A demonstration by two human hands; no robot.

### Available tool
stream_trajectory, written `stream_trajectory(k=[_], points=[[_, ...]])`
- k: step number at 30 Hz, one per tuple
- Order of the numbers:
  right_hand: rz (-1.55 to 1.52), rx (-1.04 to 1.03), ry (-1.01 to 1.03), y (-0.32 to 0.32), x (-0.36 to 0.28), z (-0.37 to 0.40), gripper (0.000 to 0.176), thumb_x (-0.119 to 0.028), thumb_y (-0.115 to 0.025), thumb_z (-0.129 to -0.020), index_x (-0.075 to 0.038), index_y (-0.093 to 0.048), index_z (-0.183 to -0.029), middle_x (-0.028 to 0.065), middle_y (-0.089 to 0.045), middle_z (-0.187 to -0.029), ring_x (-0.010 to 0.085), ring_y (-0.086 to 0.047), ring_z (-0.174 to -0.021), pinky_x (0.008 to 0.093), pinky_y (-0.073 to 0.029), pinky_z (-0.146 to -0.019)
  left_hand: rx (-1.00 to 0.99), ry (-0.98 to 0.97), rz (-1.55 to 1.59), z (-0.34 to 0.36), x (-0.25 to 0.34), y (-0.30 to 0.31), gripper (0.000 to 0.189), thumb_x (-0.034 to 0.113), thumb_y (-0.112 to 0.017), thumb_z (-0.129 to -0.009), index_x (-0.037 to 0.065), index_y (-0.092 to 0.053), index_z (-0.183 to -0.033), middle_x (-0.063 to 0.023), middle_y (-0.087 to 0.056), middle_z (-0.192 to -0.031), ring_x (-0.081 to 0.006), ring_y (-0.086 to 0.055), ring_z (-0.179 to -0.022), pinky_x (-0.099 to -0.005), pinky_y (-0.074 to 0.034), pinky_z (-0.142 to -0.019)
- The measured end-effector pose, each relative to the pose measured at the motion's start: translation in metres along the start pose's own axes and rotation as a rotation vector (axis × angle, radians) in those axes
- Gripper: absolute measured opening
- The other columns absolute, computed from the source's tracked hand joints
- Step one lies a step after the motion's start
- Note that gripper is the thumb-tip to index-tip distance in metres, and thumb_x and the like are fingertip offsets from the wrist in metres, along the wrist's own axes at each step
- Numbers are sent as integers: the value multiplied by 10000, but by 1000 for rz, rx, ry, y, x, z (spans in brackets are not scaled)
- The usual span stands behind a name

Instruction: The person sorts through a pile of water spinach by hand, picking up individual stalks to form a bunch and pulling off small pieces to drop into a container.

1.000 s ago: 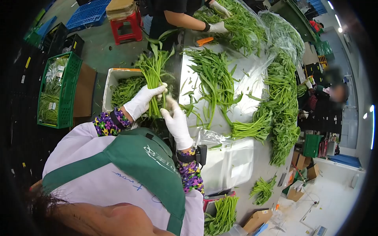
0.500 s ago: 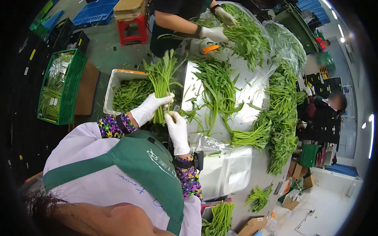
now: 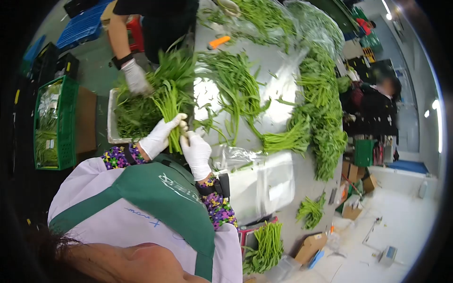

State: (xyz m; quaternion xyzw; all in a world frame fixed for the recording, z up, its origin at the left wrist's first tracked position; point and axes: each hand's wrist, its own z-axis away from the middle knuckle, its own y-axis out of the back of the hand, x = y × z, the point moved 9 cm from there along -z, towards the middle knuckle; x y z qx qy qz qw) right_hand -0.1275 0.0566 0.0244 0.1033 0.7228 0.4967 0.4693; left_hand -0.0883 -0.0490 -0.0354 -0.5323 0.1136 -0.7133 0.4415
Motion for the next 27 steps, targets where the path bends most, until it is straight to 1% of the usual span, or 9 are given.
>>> stream_trajectory(k=[2, 4, 8, 11, 15, 20, 22, 25, 27], points=[[-116, -57, 9, 2, 18, 0, 186, -255, -593, -812, -77, -628, -850, 131, -623, -777, 315, -606, -692, 396, -471, -612, 71, 80, 35, 1, -7, 6, 272, 255, -631, -855, 30, -582, -1000, -12, -580, -745, -134, -581, -695, -281, -498, -672], [-159, 125, -77, 18, 76, -5, 187, -251, -584, -822, -73, -634, -849, 155, -623, -796, 338, -604, -731, 414, -473, -649, 73, 70, 30, 6, 4, -4, 232, 245, -651, -841, 53, -582, -950, 5, -548, -695, -106, -553, -628, -251, -503, -604], [186, 194, -515, 43, 217, -16, 197, -245, -594, -796, -53, -631, -821, 178, -626, -802, 355, -598, -794, 427, -478, -696, 69, 86, 22, 8, 6, -8, 222, 236, -633, -854, 70, -563, -984, 15, -525, -689, -84, -527, -604, -244, -479, -563], [145, 96, -481, 19, 267, -19, 199, -253, -596, -777, -58, -629, -800, 169, -620, -859, 353, -605, -788, 430, -482, -687, 35, 112, 2, 4, -1, -5, 219, 234, -622, -860, 83, -567, -1009, 35, -505, -692, -60, -474, -572, -217, -404, -496], [313, -22, -460, 29, 236, -35, 221, -280, -599, -764, -70, -631, -825, 163, -601, -944, 346, -610, -808, 425, -490, -703, 26, 145, 97, 4, -4, -2, 226, 232, -628, -856, 86, -579, -1021, 45, -500, -679, -58, -477, -567, -211, -421, -506], [530, -199, -554, 13, 242, -33, 285, -333, -601, -755, -97, -610, -913, 155, -580, -1018, 338, -607, -867, 418, -494, -739, 200, 189, -6, 6, -9, 12, 235, 228, -627, -855, 73, -583, -1025, 18, -586, -755, -59, -534, -612, -207, -455, -524], [455, -104, -534, 25, 233, -38, 274, -319, -605, -752, -81, -592, -887, 144, -613, -934, 324, -617, -818, 410, -490, -712, 201, 190, 1, 3, -9, 16, 221, 215, -636, -847, 70, -581, -1005, 1, -609, -785, -58, -548, -624, -206, -453, -519], [-222, 171, -379, 73, 162, -46, 172, -187, -626, -746, -56, -545, -821, 108, -620, -685, 282, -610, -651, 358, -477, -623, 179, 104, -38, 3, 4, 6, 211, 200, -657, -830, 64, -574, -969, -2, -604, -770, -58, -539, -613, -202, -448, -521], [-189, 202, -311, 89, 106, -41, 171, -167, -649, -758, -53, -538, -821, 94, -606, -680, 225, -593, -594, 337, -476, -589, 138, 65, -53, -2, 7, -3, 231, 182, -660, -826, 47, -569, -989, -14, -612, -789, -71, -550, -636, -199, -450, -550]])
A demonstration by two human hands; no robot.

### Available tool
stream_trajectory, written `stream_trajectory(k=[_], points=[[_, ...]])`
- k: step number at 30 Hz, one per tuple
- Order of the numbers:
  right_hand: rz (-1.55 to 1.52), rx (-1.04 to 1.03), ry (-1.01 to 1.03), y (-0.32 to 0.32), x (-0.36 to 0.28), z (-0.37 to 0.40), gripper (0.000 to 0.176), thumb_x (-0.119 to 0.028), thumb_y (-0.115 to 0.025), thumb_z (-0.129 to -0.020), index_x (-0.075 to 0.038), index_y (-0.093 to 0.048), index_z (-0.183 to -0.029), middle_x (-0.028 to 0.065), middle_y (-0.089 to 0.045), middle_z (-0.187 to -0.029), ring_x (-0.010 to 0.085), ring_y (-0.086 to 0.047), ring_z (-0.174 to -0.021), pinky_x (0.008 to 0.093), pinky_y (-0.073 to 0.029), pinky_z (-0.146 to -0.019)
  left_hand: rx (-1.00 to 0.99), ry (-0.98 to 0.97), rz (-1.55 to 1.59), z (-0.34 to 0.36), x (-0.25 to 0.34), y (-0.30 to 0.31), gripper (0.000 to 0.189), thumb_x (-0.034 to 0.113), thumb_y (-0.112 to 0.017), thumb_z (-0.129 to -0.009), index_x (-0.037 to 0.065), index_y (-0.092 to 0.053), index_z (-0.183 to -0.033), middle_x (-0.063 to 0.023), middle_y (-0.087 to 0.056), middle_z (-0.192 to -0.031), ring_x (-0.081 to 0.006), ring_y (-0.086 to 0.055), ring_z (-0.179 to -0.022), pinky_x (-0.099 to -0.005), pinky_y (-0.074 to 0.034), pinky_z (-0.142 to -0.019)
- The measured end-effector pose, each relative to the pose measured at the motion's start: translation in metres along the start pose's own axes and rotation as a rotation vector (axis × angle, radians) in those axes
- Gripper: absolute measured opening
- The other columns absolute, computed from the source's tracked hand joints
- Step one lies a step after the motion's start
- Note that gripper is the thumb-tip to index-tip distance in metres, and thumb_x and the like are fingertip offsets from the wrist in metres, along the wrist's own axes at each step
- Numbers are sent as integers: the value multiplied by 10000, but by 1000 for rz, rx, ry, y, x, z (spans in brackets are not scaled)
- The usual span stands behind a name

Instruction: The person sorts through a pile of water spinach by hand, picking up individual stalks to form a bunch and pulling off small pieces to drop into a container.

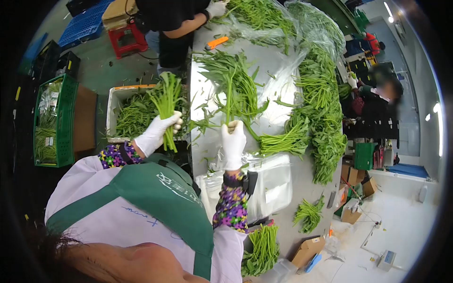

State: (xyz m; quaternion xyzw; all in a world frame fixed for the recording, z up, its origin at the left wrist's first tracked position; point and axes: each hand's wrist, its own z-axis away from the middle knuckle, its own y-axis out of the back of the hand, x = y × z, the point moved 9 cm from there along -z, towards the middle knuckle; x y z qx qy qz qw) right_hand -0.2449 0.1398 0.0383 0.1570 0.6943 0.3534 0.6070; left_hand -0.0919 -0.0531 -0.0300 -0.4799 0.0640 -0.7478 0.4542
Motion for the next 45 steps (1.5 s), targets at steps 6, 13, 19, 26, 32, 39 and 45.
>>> stream_trajectory(k=[6, 13, 19, 26, 32, 39, 45], points=[[190, 12, 363, -52, -80, 68, 148, -125, -650, -774, -71, -519, -814, 122, -570, -696, 302, -565, -570, 378, -453, -537, -30, -101, -114, -5, 6, -23, 254, 142, -651, -828, 14, -565, -1030, -49, -633, -855, -94, -582, -716, -207, -444, -598], [190, -82, 628, -77, -101, 80, 115, -56, -628, -769, -64, -515, -790, 141, -538, -720, 326, -539, -622, 375, -439, -550, -29, -79, -144, -5, 6, -10, 273, 136, -664, -814, 12, -562, -1035, -53, -632, -856, -104, -582, -751, -213, -442, -619], [-531, -133, -109, -88, -42, 51, 223, -197, -591, -869, -12, -568, -991, 31, -602, -856, 109, -519, -677, 246, -441, -608, -12, -37, -109, -1, 25, 10, 263, 182, -633, -843, 53, -572, -1064, -28, -642, -887, -93, -585, -790, -212, -438, -625], [-1219, -621, -455, -147, -54, 60, 126, -177, -585, -880, -58, -572, -919, -3, -566, -853, 71, -475, -683, 222, -390, -575, 47, -63, 34, -6, 18, 28, 234, 180, -628, -848, 79, -576, -1053, -23, -638, -894, -106, -589, -769, -225, -446, -619], [-746, -670, -355, -149, -35, 48, 209, -179, -553, -893, -48, -570, -1055, 30, -619, -912, 102, -557, -751, 239, -442, -634, 107, -102, 56, -13, 40, 54, 259, 180, -639, -842, 74, -571, -1069, -20, -629, -884, -119, -597, -744, -232, -460, -633], [-787, -525, -200, -151, -88, 32, 208, -197, -624, -823, -9, -619, -912, 106, -640, -882, 218, -593, -669, 302, -469, -629, -73, -105, -123, -2, 27, 29, 234, 125, -635, -832, 23, -580, -1036, -16, -616, -849, -107, -575, -702, -213, -452, -642], [-12, -28, 710, -118, -145, 43, 107, -108, -662, -755, -54, -571, -765, 81, -538, -692, 272, -538, -606, 343, -421, -555, -50, 147, 224, -6, 5, 38, 191, 97, -573, -866, 28, -589, -1043, -33, -624, -886, -111, -604, -719, -235, -500, -629]])
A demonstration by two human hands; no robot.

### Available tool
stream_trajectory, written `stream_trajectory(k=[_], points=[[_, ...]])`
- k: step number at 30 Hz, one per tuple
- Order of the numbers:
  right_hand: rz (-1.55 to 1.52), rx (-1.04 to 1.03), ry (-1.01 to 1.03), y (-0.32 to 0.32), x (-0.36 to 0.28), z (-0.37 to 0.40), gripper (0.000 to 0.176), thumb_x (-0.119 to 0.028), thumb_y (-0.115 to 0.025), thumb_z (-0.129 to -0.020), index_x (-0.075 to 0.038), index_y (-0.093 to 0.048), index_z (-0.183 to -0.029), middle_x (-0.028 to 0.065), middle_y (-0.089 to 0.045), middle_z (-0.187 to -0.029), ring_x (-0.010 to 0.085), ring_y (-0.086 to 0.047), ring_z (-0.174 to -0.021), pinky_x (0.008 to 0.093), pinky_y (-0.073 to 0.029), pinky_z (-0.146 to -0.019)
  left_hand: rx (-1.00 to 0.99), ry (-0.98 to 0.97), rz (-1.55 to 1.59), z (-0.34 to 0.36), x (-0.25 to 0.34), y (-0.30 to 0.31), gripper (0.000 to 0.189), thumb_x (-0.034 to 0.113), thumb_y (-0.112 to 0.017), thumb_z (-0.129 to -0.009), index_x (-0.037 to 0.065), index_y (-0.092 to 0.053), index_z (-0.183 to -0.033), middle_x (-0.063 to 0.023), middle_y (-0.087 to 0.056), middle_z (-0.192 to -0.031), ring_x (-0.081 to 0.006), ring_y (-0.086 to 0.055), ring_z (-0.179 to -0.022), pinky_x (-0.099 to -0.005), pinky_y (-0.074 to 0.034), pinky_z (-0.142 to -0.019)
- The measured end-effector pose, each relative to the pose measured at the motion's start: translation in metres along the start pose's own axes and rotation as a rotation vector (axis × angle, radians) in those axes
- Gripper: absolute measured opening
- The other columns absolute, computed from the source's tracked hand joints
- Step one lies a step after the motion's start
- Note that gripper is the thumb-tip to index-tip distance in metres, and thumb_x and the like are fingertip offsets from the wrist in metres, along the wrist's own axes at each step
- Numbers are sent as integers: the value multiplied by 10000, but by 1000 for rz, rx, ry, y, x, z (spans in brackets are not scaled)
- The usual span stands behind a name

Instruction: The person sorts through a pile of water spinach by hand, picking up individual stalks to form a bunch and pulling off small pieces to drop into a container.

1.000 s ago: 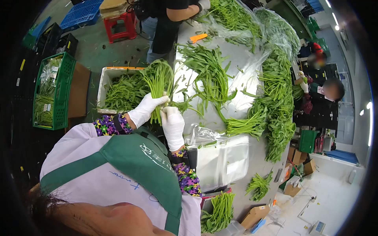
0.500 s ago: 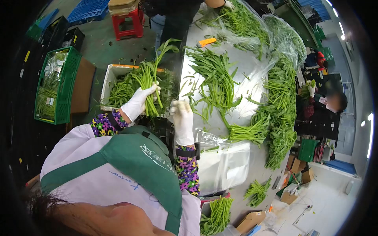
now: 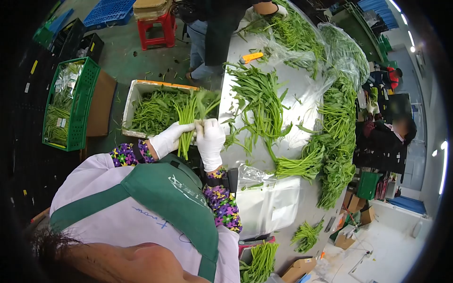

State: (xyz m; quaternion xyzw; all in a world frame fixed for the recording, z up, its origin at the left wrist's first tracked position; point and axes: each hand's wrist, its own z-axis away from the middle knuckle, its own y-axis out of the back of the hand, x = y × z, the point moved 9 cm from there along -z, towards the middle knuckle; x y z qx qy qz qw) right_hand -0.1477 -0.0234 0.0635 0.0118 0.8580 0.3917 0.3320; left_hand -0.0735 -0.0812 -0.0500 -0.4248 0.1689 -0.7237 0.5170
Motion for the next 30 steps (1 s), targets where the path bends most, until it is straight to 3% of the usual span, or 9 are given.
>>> stream_trajectory(k=[5, 8, 10, 12, 14, 16, 19, 26, 30], points=[[140, -164, 184, -15, -26, 4, 129, -174, -665, -732, -116, -570, -798, 52, -517, -707, 265, -539, -644, 371, -431, -589, -154, 126, 216, -27, -13, 17, 207, 111, -594, -856, -1, -594, -1030, -48, -627, -884, -140, -607, -768, -257, -512, -697], [-493, -368, -484, -36, 18, 25, 74, -120, -613, -784, -55, -591, -811, 104, -566, -742, 275, -581, -693, 351, -468, -635, -323, -7, 215, -18, 20, 18, 269, 90, -597, -846, 9, -555, -1100, -106, -630, -1001, -204, -615, -884, -332, -521, -780], [-498, -480, -568, -47, 59, 50, 119, -150, -576, -813, -33, -597, -815, 134, -603, -801, 287, -604, -762, 363, -483, -680, -67, -89, 36, -11, 58, 20, 294, 86, -587, -847, 20, -528, -1128, -121, -621, -1042, -242, -611, -945, -368, -523, -789], [8, -588, -368, -32, 92, 63, 164, -216, -566, -823, -61, -615, -843, 130, -619, -839, 299, -605, -772, 389, -485, -686, 20, -198, -33, -18, 86, 35, 308, 110, -622, -829, 44, -530, -1115, -96, -628, -986, -217, -626, -890, -313, -533, -740], [461, -365, -527, 14, 155, 66, 186, -260, -557, -825, -94, -621, -878, 128, -616, -856, 303, -602, -782, 409, -484, -687, -19, -224, -81, -23, 104, 44, 319, 122, -614, -843, 46, -525, -1140, -58, -619, -917, -169, -618, -820, -304, -533, -715], [552, -152, -645, 53, 201, 60, 158, -236, -578, -811, -108, -614, -896, 122, -601, -894, 302, -600, -791, 412, -485, -672, -134, -140, 97, -23, 106, 33, 335, 134, -620, -844, 50, -523, -1154, -38, -603, -882, -125, -592, -756, -281, -532, -670], [674, -113, -689, 73, 238, 44, 168, -207, -614, -787, -115, -599, -927, 108, -567, -973, 297, -604, -804, 413, -495, -651, -60, -130, 61, -18, 98, 26, 341, 108, -597, -853, 48, -499, -1174, -41, -598, -893, -112, -576, -731, -246, -522, -624], [823, -231, -565, 68, 260, 40, 158, -203, -560, -821, -98, -534, -936, 105, -576, -892, 286, -620, -683, 396, -502, -569, 52, -237, -44, -13, 76, 19, 335, 109, -571, -867, 29, -465, -1175, -41, -587, -824, -88, -541, -663, -238, -456, -550], [783, -186, -226, 110, 185, 25, 105, -155, -550, -796, -126, -535, -896, 67, -554, -773, 260, -583, -623, 381, -469, -534, 52, -288, -195, -9, 83, 0, 313, 176, -588, -869, 26, -502, -1129, -13, -561, -769, -76, -494, -587, -207, -408, -567]])
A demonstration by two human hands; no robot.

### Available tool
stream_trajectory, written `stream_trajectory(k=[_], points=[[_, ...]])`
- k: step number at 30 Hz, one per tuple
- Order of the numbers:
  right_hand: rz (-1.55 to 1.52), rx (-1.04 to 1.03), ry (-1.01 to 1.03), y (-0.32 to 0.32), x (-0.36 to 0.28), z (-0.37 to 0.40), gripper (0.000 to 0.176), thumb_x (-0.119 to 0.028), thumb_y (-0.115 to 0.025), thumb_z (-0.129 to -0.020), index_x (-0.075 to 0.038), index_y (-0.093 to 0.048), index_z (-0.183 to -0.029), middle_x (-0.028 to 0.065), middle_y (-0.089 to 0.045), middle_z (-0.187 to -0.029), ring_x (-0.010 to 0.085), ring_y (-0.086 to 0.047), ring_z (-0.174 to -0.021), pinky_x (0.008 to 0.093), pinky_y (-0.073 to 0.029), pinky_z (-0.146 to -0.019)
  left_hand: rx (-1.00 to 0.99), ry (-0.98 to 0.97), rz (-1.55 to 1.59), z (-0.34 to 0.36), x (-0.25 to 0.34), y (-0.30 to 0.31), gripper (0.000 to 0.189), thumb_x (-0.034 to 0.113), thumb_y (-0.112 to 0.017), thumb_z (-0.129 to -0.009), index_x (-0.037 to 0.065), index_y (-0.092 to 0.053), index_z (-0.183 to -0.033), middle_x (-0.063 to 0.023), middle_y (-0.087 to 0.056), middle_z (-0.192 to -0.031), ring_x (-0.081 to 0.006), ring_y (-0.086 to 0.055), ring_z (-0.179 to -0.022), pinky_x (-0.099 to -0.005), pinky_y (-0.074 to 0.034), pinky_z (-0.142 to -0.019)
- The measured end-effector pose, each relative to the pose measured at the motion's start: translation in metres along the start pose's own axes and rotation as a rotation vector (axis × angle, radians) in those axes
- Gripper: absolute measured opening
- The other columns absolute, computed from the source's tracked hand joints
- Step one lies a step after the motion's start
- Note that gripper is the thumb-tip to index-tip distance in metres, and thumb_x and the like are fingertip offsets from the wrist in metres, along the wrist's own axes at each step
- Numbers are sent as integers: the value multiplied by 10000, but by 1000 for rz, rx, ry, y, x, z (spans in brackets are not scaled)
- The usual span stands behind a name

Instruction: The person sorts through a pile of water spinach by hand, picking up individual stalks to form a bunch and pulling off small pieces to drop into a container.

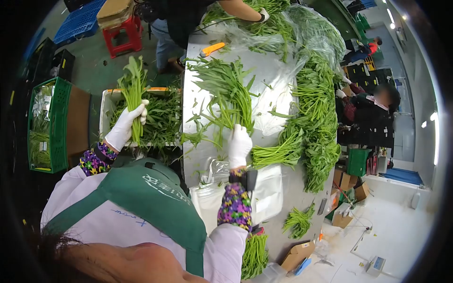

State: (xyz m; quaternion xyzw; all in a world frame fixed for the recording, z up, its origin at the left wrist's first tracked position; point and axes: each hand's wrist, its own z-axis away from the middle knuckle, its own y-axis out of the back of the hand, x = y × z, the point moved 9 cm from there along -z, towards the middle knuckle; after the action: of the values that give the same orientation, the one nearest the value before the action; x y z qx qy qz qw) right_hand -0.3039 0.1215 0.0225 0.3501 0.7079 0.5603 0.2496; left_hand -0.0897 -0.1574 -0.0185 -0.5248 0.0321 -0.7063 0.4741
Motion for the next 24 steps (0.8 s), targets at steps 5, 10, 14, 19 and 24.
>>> stream_trajectory(k=[5, 10, 14, 19, 24], points=[[-24, -63, 352, 85, -44, 6, 215, -75, -557, -715, -124, -558, -925, 51, -556, -908, 224, -557, -806, 337, -457, -670, -128, -45, -347, 0, 3, -62, 202, 159, -627, -821, 42, -575, -978, -1, -585, -745, -67, -523, -615, -189, -423, -576], [-246, 32, 472, 122, -85, 0, 202, -27, -576, -698, -97, -584, -887, 68, -571, -928, 266, -557, -815, 351, -471, -688, -490, -61, -604, 6, -43, -134, 168, 132, -698, -749, 44, -614, -865, -8, -619, -838, -78, -551, -742, -222, -448, -691], [-368, 53, 451, 117, -93, -2, 229, -2, -595, -681, -96, -578, -889, 76, -574, -935, 270, -562, -836, 352, -478, -709, -532, -15, -560, 8, -75, -136, 187, 107, -692, -751, 43, -601, -902, 1, -600, -820, -78, -545, -754, -223, -448, -703], [-503, 274, 71, 121, -71, 2, 319, -115, -617, -777, -125, -577, -1093, 87, -568, -1097, 280, -578, -885, 344, -478, -737, -348, 61, -489, 11, -64, -119, 196, 86, -694, -753, 46, -573, -902, 7, -572, -739, -70, -502, -585, -221, -406, -508], [-832, -65, -4, 76, -120, 10, 240, -156, -641, -788, -83, -586, -1010, 119, -592, -902, 268, -598, -770, 347, -475, -672, -301, 161, -346, 12, -67, -100, 180, 110, -686, -777, 47, -565, -895, -4, -588, -739, -73, -509, -570, -209, -400, -492]])
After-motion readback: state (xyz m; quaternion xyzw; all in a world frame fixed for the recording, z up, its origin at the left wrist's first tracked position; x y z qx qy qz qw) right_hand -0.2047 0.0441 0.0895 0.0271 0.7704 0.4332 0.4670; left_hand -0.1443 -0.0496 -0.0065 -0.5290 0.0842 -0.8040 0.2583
